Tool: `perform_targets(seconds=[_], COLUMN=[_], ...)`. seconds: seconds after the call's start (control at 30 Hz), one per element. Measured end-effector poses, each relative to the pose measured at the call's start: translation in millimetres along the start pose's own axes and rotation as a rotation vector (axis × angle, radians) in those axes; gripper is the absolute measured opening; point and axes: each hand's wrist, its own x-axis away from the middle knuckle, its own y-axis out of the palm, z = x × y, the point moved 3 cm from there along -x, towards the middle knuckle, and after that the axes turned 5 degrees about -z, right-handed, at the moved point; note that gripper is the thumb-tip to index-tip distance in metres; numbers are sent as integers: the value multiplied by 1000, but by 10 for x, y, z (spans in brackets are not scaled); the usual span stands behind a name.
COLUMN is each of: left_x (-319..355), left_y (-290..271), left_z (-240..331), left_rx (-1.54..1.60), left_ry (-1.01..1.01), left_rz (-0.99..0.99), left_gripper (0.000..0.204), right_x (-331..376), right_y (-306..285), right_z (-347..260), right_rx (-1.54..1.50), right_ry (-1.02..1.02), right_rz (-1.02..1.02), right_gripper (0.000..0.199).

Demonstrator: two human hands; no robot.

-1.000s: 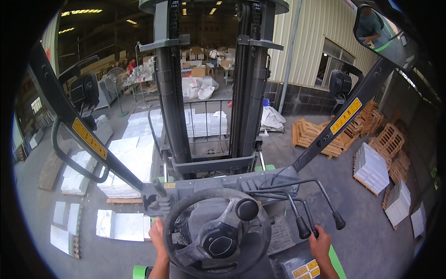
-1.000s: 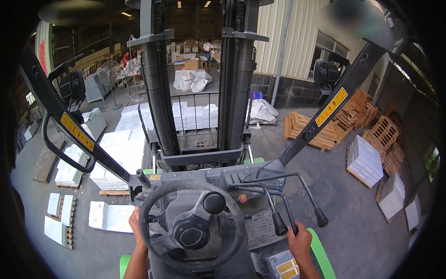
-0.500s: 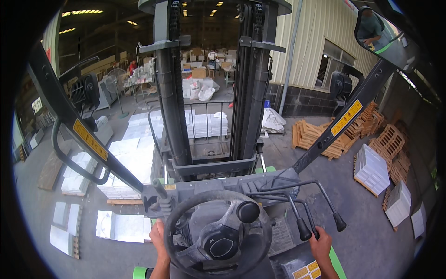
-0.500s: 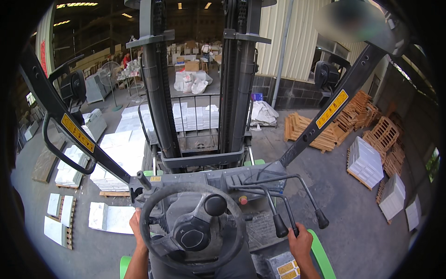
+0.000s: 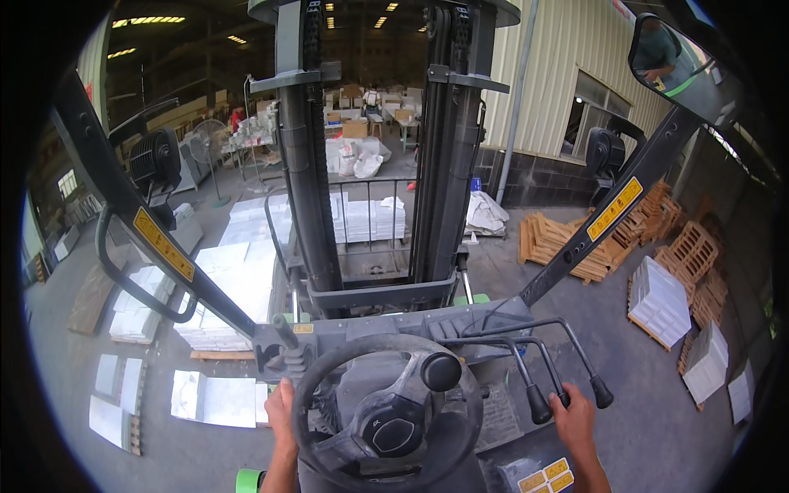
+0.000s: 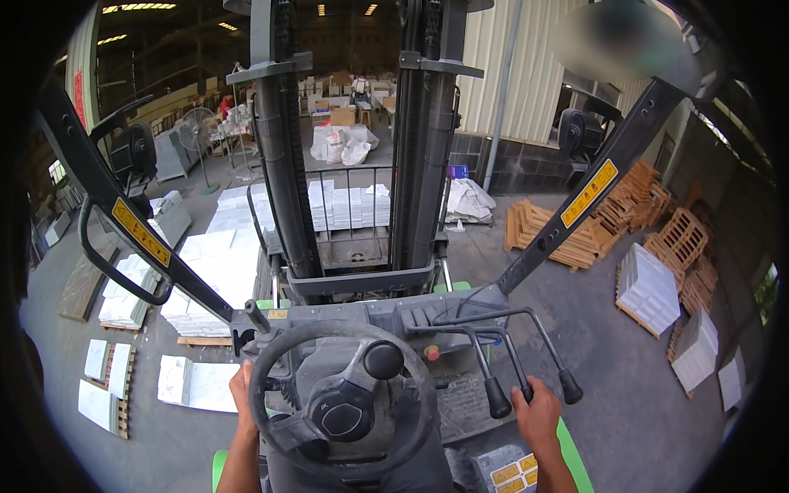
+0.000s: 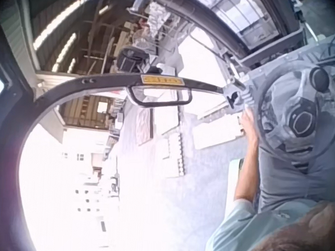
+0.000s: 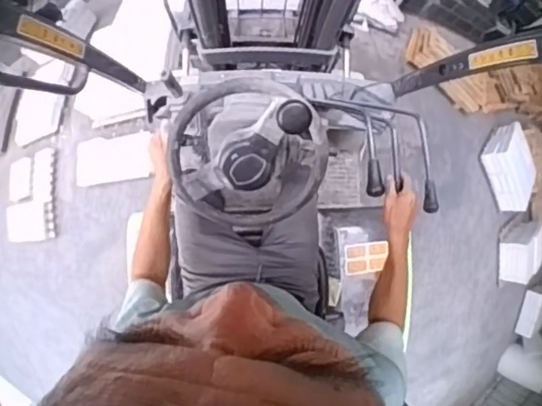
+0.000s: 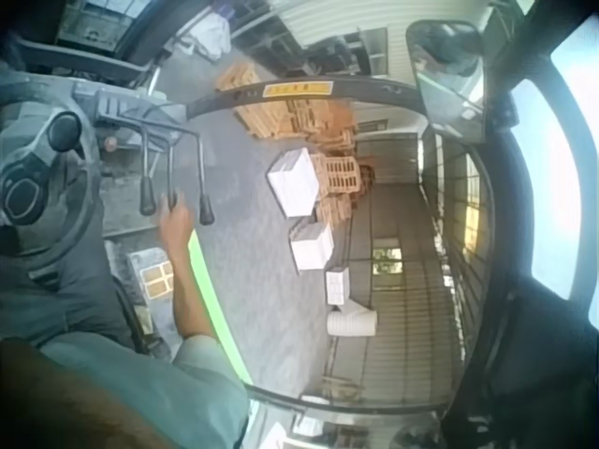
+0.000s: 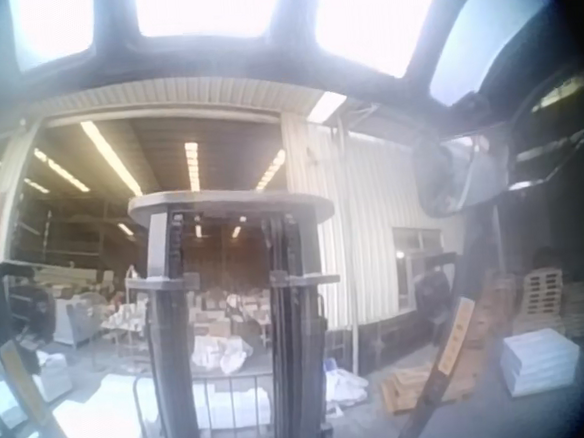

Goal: The person operates a forklift inside a warehouse, steering and maneuvering around stacks of white panels and wooden pallets. The forklift forks remain empty throughout the clip, and no lifting or loading actions are performed.

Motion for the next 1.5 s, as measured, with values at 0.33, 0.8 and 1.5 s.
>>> perform_targets(seconds=[0.33, 0.8, 1.5], left_x=[-183, -370, -387], left_y=[190, 371, 461], left_z=[125, 43, -15], left_rx=[-49, -229, -198], left_ry=[41, 77, 133], left_rz=[6, 57, 84], left_gripper=[48, 45, 43], right_x=[-247, -483, -746], right_y=[208, 408, 319], right_z=[167, 288, 102], right_rx=[75, 160, -318], right_ry=[-61, -68, 69], right_rz=[43, 52, 46], right_gripper=[40, 29, 30])
